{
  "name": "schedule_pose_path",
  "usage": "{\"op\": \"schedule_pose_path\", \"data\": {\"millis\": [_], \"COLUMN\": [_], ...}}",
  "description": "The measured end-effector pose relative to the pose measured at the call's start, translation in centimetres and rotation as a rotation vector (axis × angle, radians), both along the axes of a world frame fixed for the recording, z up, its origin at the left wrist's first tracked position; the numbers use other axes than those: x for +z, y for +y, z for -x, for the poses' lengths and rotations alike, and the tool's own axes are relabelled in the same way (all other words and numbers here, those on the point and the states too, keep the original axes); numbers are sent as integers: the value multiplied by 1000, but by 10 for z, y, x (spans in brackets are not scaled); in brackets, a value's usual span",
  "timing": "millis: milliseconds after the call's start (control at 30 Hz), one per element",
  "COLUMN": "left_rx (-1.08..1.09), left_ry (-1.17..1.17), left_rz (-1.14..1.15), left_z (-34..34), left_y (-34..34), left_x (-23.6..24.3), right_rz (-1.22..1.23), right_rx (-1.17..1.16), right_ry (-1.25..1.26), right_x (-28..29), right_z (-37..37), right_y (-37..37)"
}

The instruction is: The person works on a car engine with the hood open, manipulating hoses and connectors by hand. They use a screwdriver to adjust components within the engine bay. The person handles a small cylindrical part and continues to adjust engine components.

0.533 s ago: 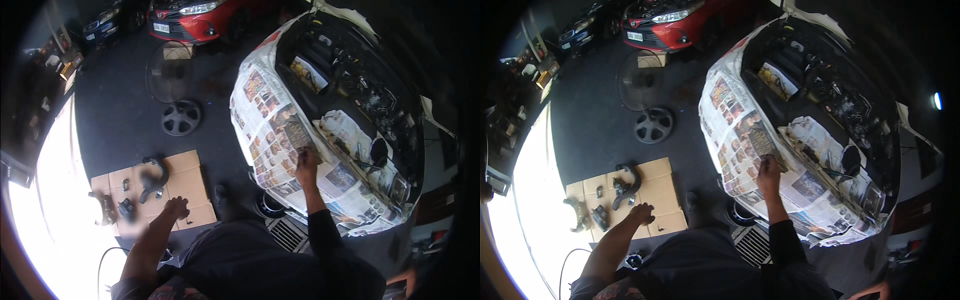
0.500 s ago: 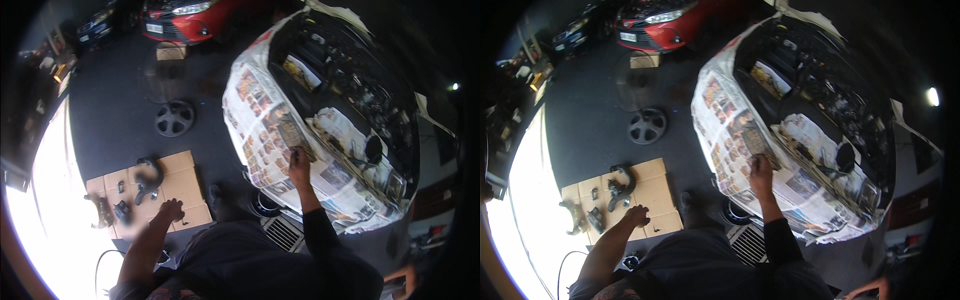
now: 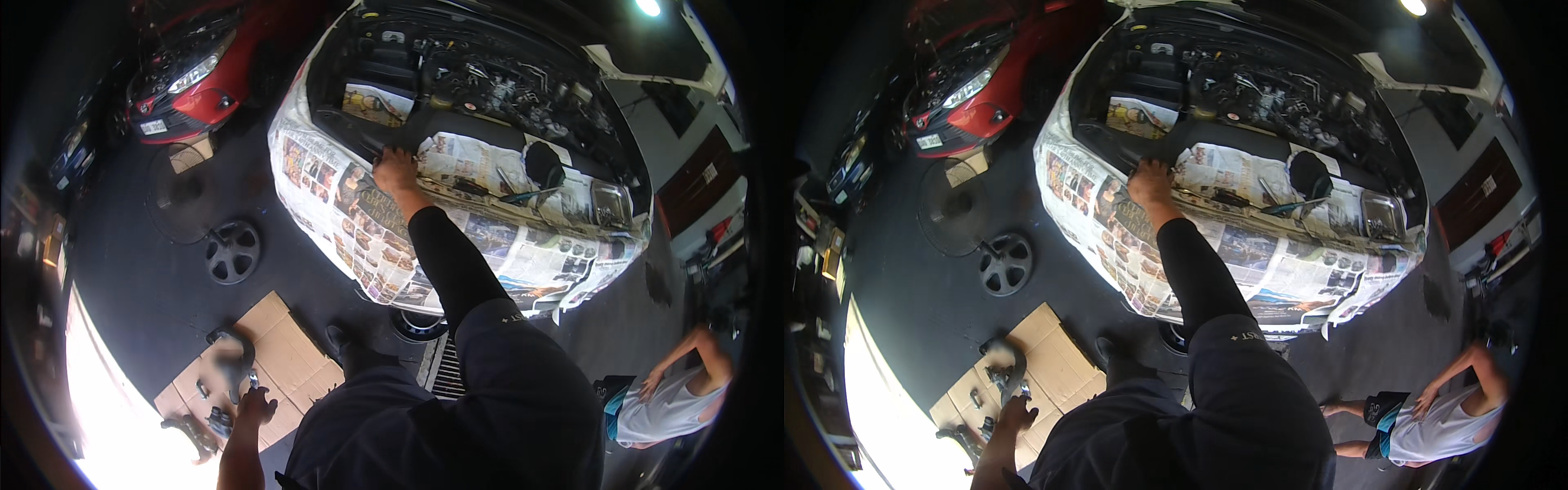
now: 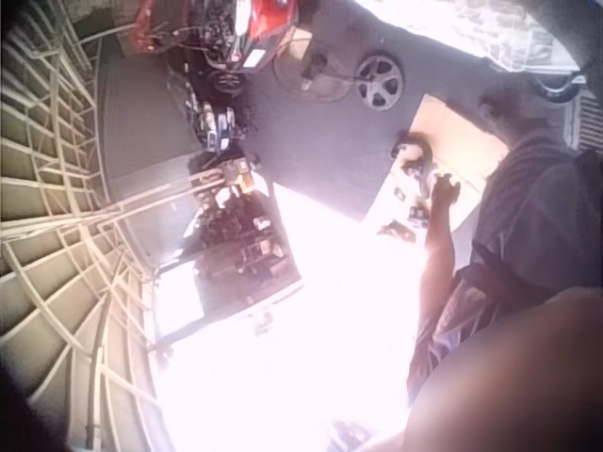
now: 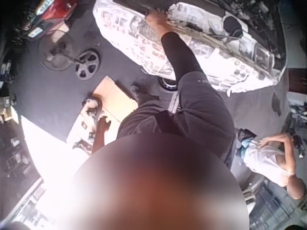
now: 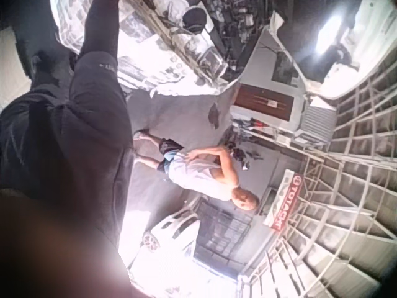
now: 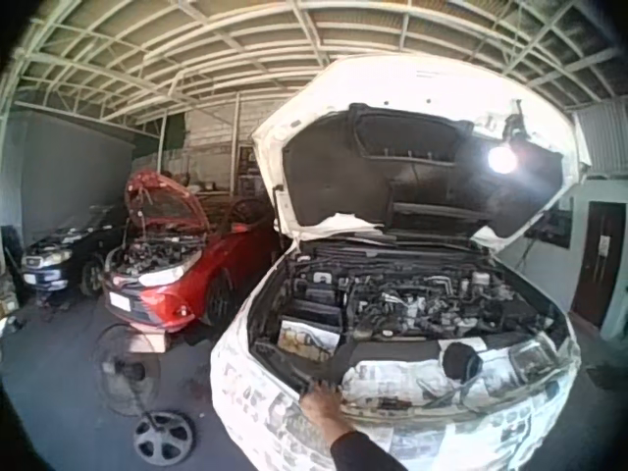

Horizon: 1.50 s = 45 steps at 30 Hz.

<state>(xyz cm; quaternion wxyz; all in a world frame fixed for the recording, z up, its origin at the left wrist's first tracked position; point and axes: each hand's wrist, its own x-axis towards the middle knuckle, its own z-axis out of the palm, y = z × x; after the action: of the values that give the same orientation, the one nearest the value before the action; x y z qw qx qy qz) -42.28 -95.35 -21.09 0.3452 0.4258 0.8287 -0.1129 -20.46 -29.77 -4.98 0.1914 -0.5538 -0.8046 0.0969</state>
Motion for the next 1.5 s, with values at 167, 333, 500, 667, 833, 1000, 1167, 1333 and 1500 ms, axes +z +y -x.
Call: {"op": "schedule_pose_path", "data": {"millis": [167, 333, 500, 667, 833, 1000, 1167, 1333, 1500], "left_rx": [-58, -147, -478, -793, -961, -1050, -963, -854, -732], "left_ry": [-51, -114, -64, 32, -181, -623, -796, -934, -974], "left_rz": [102, 42, 63, 185, 92, 588, 855, 748, 660], "left_z": [-13, -52, -95, -123, -171, -226, -280, -330, -373], "left_y": [-9, 43, 117, 252, 328, 306, 296, 305, 302], "left_x": [-18, -25, 10, 128, 296, 362, 358, 345, 342], "right_rz": [-224, -147, 407, 460, 474, 789, 977, 919, 740], "right_rx": [107, 266, 640, 730, 804, 1099, 1653, 1825, 2058], "right_ry": [220, 456, 299, 212, 334, 434, 477, 283, 356], "right_x": [1, 0, 4, 15, 72, 152, 222, 273, 295], "right_z": [-37, -103, -166, -193, -226, -312, -422, -507, -542], "right_y": [-57, -155, -242, -269, -269, -258, -232, -216, -186]}}
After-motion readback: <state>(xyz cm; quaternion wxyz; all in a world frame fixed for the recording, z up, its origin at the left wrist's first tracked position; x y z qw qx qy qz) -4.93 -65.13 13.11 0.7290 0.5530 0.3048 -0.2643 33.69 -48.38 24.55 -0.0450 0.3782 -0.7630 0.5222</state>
